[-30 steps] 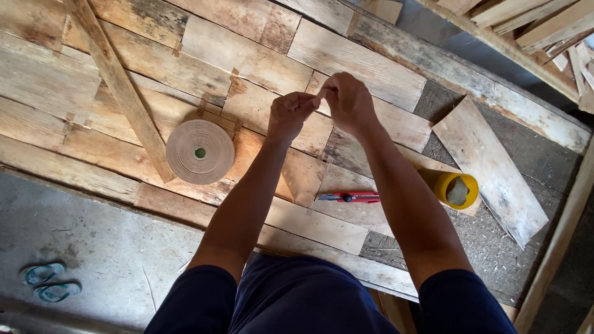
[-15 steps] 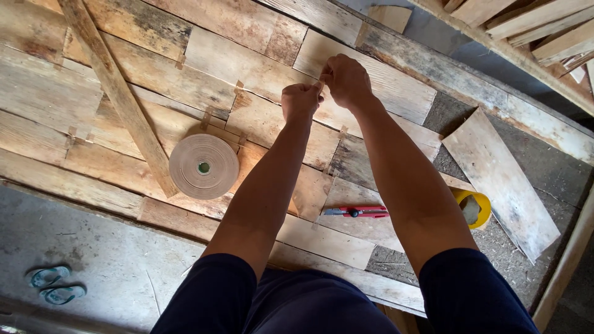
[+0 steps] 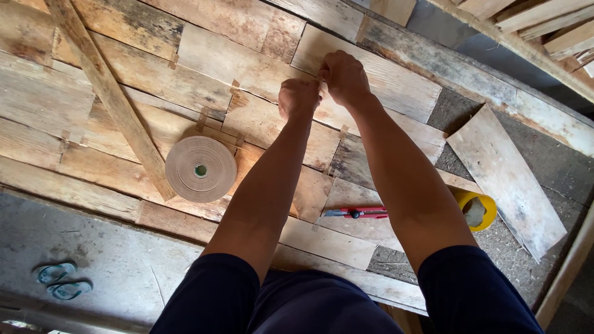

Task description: Measure, cut, and fit thin wood strips onto a board to create a wooden surface.

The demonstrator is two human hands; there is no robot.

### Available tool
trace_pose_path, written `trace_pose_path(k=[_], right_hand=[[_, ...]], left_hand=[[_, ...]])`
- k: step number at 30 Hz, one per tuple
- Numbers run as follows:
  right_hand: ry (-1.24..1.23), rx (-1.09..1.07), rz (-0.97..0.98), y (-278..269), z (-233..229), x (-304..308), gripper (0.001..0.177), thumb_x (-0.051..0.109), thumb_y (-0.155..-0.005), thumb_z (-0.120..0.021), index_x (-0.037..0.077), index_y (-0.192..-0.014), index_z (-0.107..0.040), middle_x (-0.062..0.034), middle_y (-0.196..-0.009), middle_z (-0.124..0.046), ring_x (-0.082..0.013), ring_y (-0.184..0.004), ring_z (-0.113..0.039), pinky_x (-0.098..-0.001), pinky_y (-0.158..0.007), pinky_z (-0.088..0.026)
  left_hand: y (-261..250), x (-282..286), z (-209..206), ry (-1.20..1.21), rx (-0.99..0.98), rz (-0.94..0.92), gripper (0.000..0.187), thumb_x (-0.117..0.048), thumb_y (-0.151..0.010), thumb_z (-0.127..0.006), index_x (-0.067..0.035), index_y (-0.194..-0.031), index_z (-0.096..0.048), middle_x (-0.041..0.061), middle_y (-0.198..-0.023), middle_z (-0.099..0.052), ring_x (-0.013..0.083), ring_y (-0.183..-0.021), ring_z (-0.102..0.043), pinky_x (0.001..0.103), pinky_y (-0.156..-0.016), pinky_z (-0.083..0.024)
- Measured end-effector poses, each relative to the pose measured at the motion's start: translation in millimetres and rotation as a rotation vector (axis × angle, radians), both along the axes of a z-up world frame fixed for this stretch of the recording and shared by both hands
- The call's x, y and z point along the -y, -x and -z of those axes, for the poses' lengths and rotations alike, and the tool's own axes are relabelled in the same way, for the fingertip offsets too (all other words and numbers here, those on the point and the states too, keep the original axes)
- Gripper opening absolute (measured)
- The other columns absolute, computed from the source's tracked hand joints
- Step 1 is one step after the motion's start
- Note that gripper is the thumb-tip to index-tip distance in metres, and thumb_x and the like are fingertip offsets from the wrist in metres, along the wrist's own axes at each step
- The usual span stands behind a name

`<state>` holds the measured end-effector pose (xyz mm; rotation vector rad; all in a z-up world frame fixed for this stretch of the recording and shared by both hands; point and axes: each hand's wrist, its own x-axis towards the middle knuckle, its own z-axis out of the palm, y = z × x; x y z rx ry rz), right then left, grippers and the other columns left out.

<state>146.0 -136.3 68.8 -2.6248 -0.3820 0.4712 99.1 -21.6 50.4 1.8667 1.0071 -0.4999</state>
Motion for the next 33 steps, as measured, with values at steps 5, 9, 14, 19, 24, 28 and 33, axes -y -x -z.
trace_pose_path(k=[5, 9, 14, 19, 24, 28, 33], right_hand=[[-0.035, 0.065, -0.036, 0, 3, 3, 0.014, 0.019, -0.097, -0.072, 0.007, -0.092, -0.068, -0.0122, -0.100, -0.066, -0.0327, -0.096, -0.065, -0.0458, -0.085, -0.052], [-0.036, 0.107, -0.051, 2, 0, 2, 0.014, 0.018, -0.096, -0.072, 0.007, -0.090, -0.068, -0.0120, -0.100, -0.066, -0.0325, -0.095, -0.065, -0.0454, -0.084, -0.052], [-0.173, 0.035, 0.094, -1, -10, 2, 0.022, 0.010, -0.089, -0.076, 0.007, -0.102, -0.059, -0.0104, -0.096, -0.063, -0.0258, -0.085, -0.064, -0.0419, -0.075, -0.053], [-0.297, -0.001, 0.224, -12, 30, 18, 0.032, 0.001, -0.087, -0.072, 0.009, -0.111, -0.052, -0.0085, -0.090, -0.063, -0.0219, -0.081, -0.064, -0.0404, -0.072, -0.052], [-0.369, 0.201, 0.099, -7, 10, 14, 0.048, 0.013, -0.070, -0.096, 0.006, -0.093, -0.055, -0.0108, -0.084, -0.060, -0.0254, -0.074, -0.059, -0.0393, -0.065, -0.050], [-0.224, 0.155, 0.188, -6, 22, 9, 0.041, 0.014, -0.070, -0.094, 0.009, -0.090, -0.059, -0.0068, -0.085, -0.063, -0.0227, -0.074, -0.060, -0.0389, -0.065, -0.049], [-0.404, 0.164, 0.193, -5, 43, 26, 0.024, 0.011, -0.093, -0.082, 0.011, -0.103, -0.060, -0.0044, -0.097, -0.064, -0.0201, -0.088, -0.065, -0.0371, -0.079, -0.054]], left_hand=[[-11, 5, 52, -0.050, -0.054, 0.079, 0.054, -0.065, -0.086, -0.071, -0.017, -0.062, -0.068, -0.006, -0.056, -0.072, 0.0057, -0.045, -0.063, 0.028, -0.046, -0.049], [-5, 4, -3, -0.040, -0.044, -0.020, 0.043, -0.056, -0.085, -0.076, -0.019, -0.064, -0.073, -0.005, -0.057, -0.072, 0.0054, -0.045, -0.064, 0.028, -0.046, -0.047], [-3, 6, 12, -0.054, 0.008, -0.069, 0.035, -0.049, -0.084, -0.079, -0.019, -0.066, -0.071, -0.004, -0.058, -0.074, 0.0055, -0.045, -0.065, 0.027, -0.046, -0.048], [-3, 7, 9, -0.011, 0.040, -0.091, 0.032, -0.042, -0.086, -0.078, -0.020, -0.065, -0.070, -0.003, -0.057, -0.074, 0.0057, -0.043, -0.065, 0.026, -0.044, -0.047], [-5, 4, -3, -0.006, -0.024, -0.066, 0.044, -0.055, -0.085, -0.076, -0.019, -0.061, -0.068, -0.003, -0.056, -0.071, 0.0060, -0.042, -0.062, 0.027, -0.042, -0.045], [-5, 3, 2, 0.031, -0.007, -0.093, 0.047, -0.056, -0.086, -0.076, -0.017, -0.061, -0.067, -0.003, -0.055, -0.070, 0.0060, -0.042, -0.061, 0.026, -0.042, -0.044], [-12, -6, 4, 0.087, -0.067, -0.072, 0.048, -0.051, -0.095, -0.061, -0.012, -0.070, -0.073, 0.001, -0.059, -0.074, 0.0061, -0.046, -0.068, 0.022, -0.041, -0.048]])
